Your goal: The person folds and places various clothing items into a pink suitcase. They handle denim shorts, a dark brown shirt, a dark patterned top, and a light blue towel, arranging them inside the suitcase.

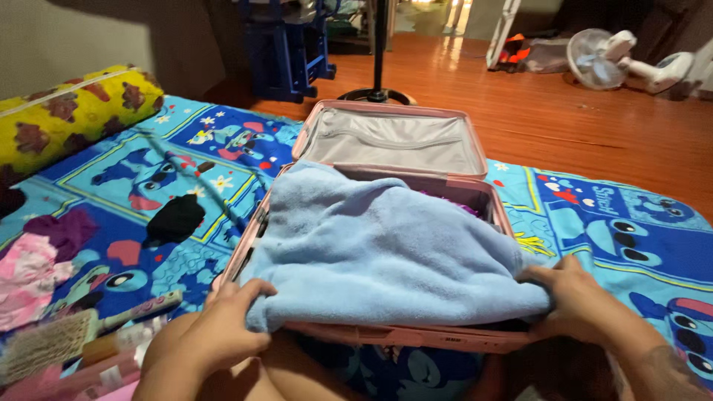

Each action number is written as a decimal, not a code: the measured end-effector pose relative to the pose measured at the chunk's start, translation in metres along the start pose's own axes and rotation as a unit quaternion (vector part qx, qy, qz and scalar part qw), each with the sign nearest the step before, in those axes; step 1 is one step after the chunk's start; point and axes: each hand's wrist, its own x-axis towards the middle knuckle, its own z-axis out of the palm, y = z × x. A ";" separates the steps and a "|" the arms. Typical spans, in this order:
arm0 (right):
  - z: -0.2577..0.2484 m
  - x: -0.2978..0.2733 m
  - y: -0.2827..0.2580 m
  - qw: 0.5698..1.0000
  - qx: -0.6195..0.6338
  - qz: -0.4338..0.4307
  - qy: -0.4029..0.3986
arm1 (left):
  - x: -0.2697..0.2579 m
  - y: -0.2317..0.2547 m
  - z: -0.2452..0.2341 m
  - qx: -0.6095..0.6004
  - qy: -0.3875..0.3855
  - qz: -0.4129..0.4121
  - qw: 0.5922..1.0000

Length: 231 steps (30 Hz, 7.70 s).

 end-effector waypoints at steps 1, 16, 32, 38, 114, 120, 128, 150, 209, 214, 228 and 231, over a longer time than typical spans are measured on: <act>0.001 0.003 0.001 1.000 0.007 0.016 -0.007 | 0.000 -0.002 -0.003 -0.003 0.004 -0.035 0.999; -0.145 0.068 -0.193 0.829 0.167 -0.447 0.292 | 0.188 0.170 -0.064 -0.556 0.075 0.173 0.810; -0.139 0.088 -0.166 0.738 0.519 -0.355 0.244 | 0.089 0.180 -0.040 -0.189 0.206 -0.073 0.957; -0.119 0.077 -0.155 0.820 0.501 -0.241 0.134 | 0.129 0.128 -0.088 -0.215 0.363 -0.013 0.907; 0.034 0.024 -0.133 0.824 0.550 -0.134 -0.016 | 0.034 0.083 0.023 -0.382 0.090 0.031 0.919; 0.040 0.044 -0.131 0.804 0.595 -0.001 0.010 | 0.065 0.072 0.038 -0.309 0.063 -0.096 0.944; 0.021 0.062 -0.173 0.944 0.231 0.159 0.174 | 0.104 0.069 0.065 -0.260 0.086 -0.224 0.935; -0.016 0.092 -0.192 0.932 -0.067 -0.355 0.009 | 0.077 0.135 0.020 0.065 0.171 0.214 0.959; -0.016 0.068 -0.211 0.936 -0.159 -0.237 0.206 | 0.181 0.140 -0.004 0.130 -0.140 0.090 0.977; -0.033 0.106 -0.209 0.960 -0.111 -0.247 0.071 | 0.150 0.153 -0.006 0.202 -0.073 0.102 0.971; 0.006 0.081 -0.223 0.893 -0.209 -0.212 0.338 | 0.171 0.154 0.040 0.168 0.041 0.088 0.981; 0.026 0.065 -0.226 0.847 -0.251 -0.204 0.423 | 0.189 0.157 0.028 0.150 -0.020 0.079 0.985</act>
